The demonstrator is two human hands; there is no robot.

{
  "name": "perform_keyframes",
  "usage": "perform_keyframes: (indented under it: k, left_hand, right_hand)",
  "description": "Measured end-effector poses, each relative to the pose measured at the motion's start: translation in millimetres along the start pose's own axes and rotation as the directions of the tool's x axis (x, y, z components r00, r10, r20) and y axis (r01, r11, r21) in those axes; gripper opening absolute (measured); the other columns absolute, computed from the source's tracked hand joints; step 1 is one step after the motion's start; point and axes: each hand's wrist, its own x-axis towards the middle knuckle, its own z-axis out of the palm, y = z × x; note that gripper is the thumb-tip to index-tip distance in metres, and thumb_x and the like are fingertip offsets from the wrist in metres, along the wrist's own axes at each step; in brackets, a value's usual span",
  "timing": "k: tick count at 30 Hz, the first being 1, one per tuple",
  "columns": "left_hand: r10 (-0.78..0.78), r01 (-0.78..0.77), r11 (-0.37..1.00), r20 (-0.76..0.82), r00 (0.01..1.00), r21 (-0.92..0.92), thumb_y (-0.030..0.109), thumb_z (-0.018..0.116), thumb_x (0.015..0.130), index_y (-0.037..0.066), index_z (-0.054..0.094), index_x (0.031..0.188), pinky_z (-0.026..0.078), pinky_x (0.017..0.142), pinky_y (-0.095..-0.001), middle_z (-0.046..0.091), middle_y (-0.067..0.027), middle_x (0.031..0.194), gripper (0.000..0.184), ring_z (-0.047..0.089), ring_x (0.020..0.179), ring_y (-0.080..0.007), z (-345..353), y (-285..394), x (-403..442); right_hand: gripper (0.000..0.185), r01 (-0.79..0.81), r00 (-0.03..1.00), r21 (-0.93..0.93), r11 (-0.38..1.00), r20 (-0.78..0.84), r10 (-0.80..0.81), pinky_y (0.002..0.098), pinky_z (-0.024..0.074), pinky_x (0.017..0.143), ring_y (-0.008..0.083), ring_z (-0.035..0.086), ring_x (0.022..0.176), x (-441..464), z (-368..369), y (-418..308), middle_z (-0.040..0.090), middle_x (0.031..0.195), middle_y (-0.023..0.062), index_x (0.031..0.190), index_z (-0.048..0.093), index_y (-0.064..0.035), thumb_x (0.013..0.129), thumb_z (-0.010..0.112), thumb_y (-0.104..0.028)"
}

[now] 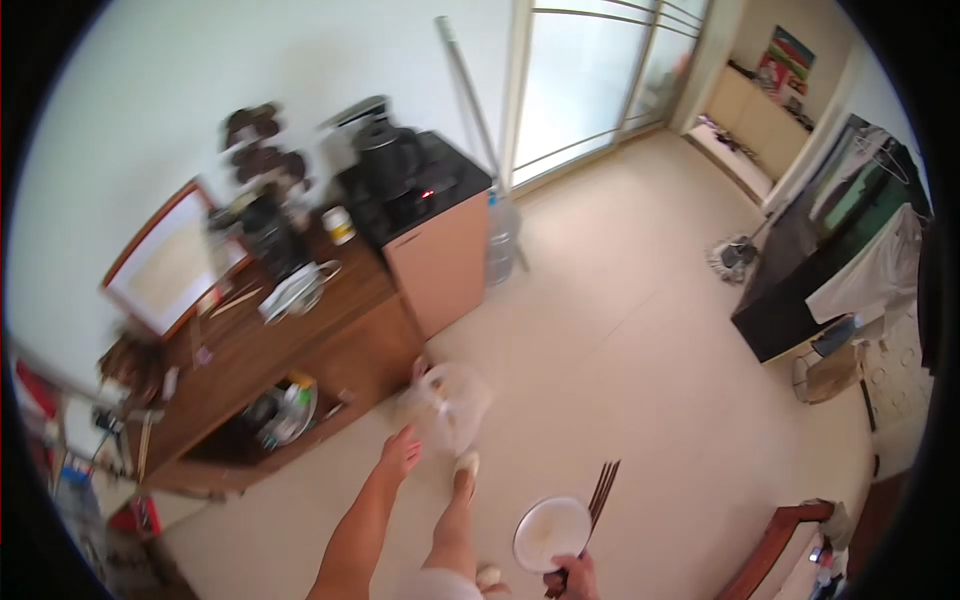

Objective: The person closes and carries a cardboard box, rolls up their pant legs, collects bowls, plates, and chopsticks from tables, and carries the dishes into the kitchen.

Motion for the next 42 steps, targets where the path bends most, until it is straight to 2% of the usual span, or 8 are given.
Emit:
perform_keyframes:
  k: [4, 9, 13, 20, 23, 29, 31, 42]
  left_hand:
    - [-0.108, 0.133, 0.984, -0.195, 0.975, 0.119, 0.044, 0.074, 0.077, 0.003, 0.046, 0.127, 0.042, 0.099, -0.0403, 0.055, -0.0144, 0.118, 0.07, 0.054, 0.109, -0.0247, 46.0, 14.6, 157.2]
    - [0.028, -0.052, 0.933, -0.071, 0.997, -0.357, 0.028, 0.073, 0.078, 0.008, 0.062, 0.092, 0.047, 0.067, -0.0343, 0.054, -0.0019, 0.08, 0.027, 0.052, 0.071, -0.0151, 90.1, 1.0, 259.5]
    - [-0.121, 0.121, 0.993, -0.243, 0.962, -0.014, 0.004, 0.056, 0.08, 0.011, 0.049, 0.068, 0.032, 0.042, -0.0299, 0.042, -0.0006, 0.06, 0.015, 0.041, 0.05, -0.0143, -3.8, -72.0, 354.4]
    - [0.184, -0.108, 0.916, -0.164, 0.969, 0.386, 0.027, 0.056, 0.089, 0.0, 0.06, 0.09, 0.032, 0.038, -0.027, 0.049, -0.004, 0.067, 0.028, 0.043, 0.046, -0.0133, 241.9, 148.1, 7.5]
    - [0.266, -0.195, 0.922, -0.18, 0.947, 0.336, 0.036, 0.051, 0.093, -0.003, 0.057, 0.112, 0.037, 0.045, -0.0261, 0.052, -0.005, 0.076, 0.044, 0.046, 0.054, -0.0127, 373.9, 231.3, -82.9]
    - [0.178, -0.269, 0.939, 0.365, 0.914, 0.216, 0.037, 0.045, 0.097, -0.001, 0.049, 0.129, 0.042, 0.069, -0.024, 0.054, -0.0041, 0.091, 0.05, 0.047, 0.075, -0.0104, 532.0, 310.0, -197.1]
    - [0.224, -0.473, 0.656, 0.447, 0.866, 0.588, 0.04, 0.045, 0.097, -0.003, 0.048, 0.13, 0.042, 0.071, -0.0249, 0.053, -0.0025, 0.094, 0.054, 0.046, 0.075, -0.0102, 568.8, 319.1, -216.0]
    - [0.163, -0.454, 0.856, 0.704, 0.691, 0.247, 0.034, 0.052, 0.093, -0.005, 0.042, 0.132, 0.037, 0.101, -0.0315, 0.054, -0.0139, 0.126, 0.057, 0.05, 0.117, -0.0207, 733.4, 333.9, -121.5]
  right_hand:
    - [0.022, -0.023, 0.995, 0.08, 0.997, -0.097, 0.03, 0.024, 0.0238, 0.03, 0.0085, 0.035, 0.037, 90.3, 43.1, -28.9, 0.041, 0.055, -0.0011, 0.098, 0.047, -0.0071, 0.079, 0.058, -0.008]
    - [0.019, 0.0, 0.987, 0.164, 0.987, -0.16, 0.026, 0.0242, 0.0238, 0.03, 0.0084, 0.036, 0.038, 144.9, 83.1, -87.2, 0.041, 0.056, -0.0005, 0.096, 0.047, -0.0071, 0.08, 0.057, -0.009]
    - [0.017, -0.037, 0.978, 0.167, 0.985, -0.198, 0.07, 0.0235, 0.0255, 0.031, 0.0082, 0.036, 0.038, 149.4, 84.0, -144.2, 0.041, 0.055, -0.0017, 0.094, 0.048, -0.0052, 0.08, 0.057, -0.009]
    - [0.013, 0.123, 0.962, -0.041, 0.992, -0.24, -0.129, 0.0252, 0.0297, 0.031, 0.0086, 0.039, 0.036, 147.8, 71.9, -306.0, 0.047, 0.052, 0.0003, 0.089, 0.053, -0.0033, 0.082, 0.057, -0.012]
    - [0.029, 0.245, 0.969, 0.089, 0.965, -0.063, -0.24, 0.0247, 0.0266, 0.034, 0.008, 0.038, 0.041, 163.1, 64.1, -391.4, 0.051, 0.066, 0.0038, 0.105, 0.046, 0.0013, 0.078, 0.054, -0.001]
    - [0.037, 0.364, 0.921, -0.171, 0.915, 0.211, -0.327, 0.0245, 0.0403, 0.05, 0.0087, 0.049, 0.056, 156.7, 67.5, -540.8, 0.054, 0.071, 0.0019, 0.109, 0.052, 0.0038, 0.079, 0.064, -0.014]
    - [0.043, 0.541, 0.815, -0.203, 0.816, 0.366, -0.449, 0.0252, 0.0432, 0.06, 0.0112, 0.052, 0.066, 162.6, 73.6, -573.9, 0.056, 0.074, 0.002, 0.113, 0.053, 0.0043, 0.078, 0.066, -0.016]
    - [0.042, 0.393, 0.872, -0.463, 0.794, 0.461, -0.163, 0.0242, 0.044, 0.053, 0.0087, 0.053, 0.061, 244.7, 108.9, -771.3, 0.056, 0.072, 0.0016, 0.112, 0.056, 0.0008, 0.078, 0.067, -0.02]
